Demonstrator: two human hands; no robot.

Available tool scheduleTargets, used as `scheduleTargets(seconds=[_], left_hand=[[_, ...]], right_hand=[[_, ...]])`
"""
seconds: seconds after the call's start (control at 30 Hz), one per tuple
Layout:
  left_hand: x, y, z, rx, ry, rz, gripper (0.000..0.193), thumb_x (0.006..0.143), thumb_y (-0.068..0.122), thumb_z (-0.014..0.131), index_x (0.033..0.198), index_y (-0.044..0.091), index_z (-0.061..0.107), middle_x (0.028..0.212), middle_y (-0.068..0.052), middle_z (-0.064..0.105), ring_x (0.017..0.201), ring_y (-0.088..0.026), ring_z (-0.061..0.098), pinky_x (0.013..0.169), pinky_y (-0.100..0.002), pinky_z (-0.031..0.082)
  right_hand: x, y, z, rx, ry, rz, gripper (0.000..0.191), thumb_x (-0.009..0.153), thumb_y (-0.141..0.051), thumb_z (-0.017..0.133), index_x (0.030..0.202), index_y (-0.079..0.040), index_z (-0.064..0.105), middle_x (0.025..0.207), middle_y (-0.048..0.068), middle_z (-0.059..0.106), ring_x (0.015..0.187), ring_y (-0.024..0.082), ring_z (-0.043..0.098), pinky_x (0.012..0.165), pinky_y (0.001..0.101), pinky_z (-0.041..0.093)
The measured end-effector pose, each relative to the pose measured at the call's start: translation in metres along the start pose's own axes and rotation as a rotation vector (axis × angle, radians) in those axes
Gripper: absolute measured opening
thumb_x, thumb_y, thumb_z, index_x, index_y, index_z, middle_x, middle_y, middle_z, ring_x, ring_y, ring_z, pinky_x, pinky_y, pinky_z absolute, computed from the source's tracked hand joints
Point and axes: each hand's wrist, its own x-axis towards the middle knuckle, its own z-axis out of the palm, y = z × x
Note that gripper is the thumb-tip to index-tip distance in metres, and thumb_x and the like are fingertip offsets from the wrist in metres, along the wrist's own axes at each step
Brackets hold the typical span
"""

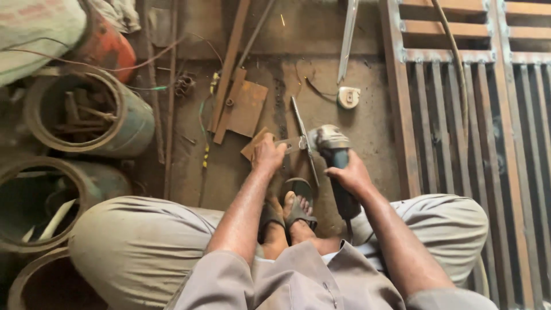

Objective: The person sits on the floor of a metal workshop and uses an angle grinder to grind the ends of steel rods, producing sparks. They reposition each rod and grind several pieces, then handle the ground rods near a welded metal gate frame.

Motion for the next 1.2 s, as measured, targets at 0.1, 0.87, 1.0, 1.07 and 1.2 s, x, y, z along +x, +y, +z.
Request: scheduleTargets(seconds=[0.1,0.87,1.0,1.07,1.2], left_hand=[[0.003,-0.006,-0.018,0.063,0.103,-0.061,0.043,0.083,0.030,0.066,0.119,0.005,0.063,0.113,-0.027,0.071,0.109,-0.044,0.067,0.096,-0.052,0.051],[-0.168,0.104,0.030,-0.631,-0.563,0.135,0.054,0.082,0.037,0.083,0.106,-0.002,0.053,0.075,-0.007,0.063,0.055,-0.013,0.061,0.046,-0.029,0.051],[-0.178,0.110,0.030,-0.533,-0.474,0.115,0.055,0.080,0.037,0.082,0.105,-0.001,0.052,0.074,-0.007,0.064,0.053,-0.013,0.062,0.045,-0.031,0.053],[-0.182,0.113,0.029,-0.508,-0.465,0.129,0.056,0.080,0.038,0.082,0.105,-0.002,0.052,0.074,-0.007,0.064,0.053,-0.013,0.063,0.045,-0.031,0.053],[-0.183,0.119,0.025,-0.355,-0.441,0.122,0.061,0.080,0.041,0.082,0.109,-0.003,0.053,0.079,-0.011,0.068,0.061,-0.018,0.067,0.052,-0.035,0.056]], right_hand=[[-0.005,0.007,-0.009,0.332,0.023,0.164,0.061,0.073,-0.035,0.087,0.116,-0.001,0.064,0.099,0.011,0.072,0.086,0.020,0.068,0.074,0.0377,0.057],[-0.024,0.000,-0.053,1.522,-0.169,0.207,0.061,0.096,-0.060,0.060,0.107,0.000,0.065,0.088,0.012,0.071,0.075,0.024,0.074,0.065,0.0385,0.062],[-0.022,-0.001,-0.052,1.522,-0.132,0.231,0.053,0.096,-0.058,0.060,0.109,-0.007,0.065,0.089,0.011,0.071,0.074,0.024,0.073,0.063,0.0375,0.060],[-0.021,0.001,-0.052,1.571,-0.215,0.175,0.051,0.098,-0.052,0.063,0.109,-0.003,0.065,0.092,0.012,0.072,0.077,0.024,0.074,0.066,0.0373,0.061],[-0.024,0.010,-0.054,1.625,-0.325,0.089,0.051,0.095,-0.045,0.065,0.113,0.003,0.067,0.092,0.017,0.074,0.076,0.025,0.074,0.069,0.0361,0.063]])
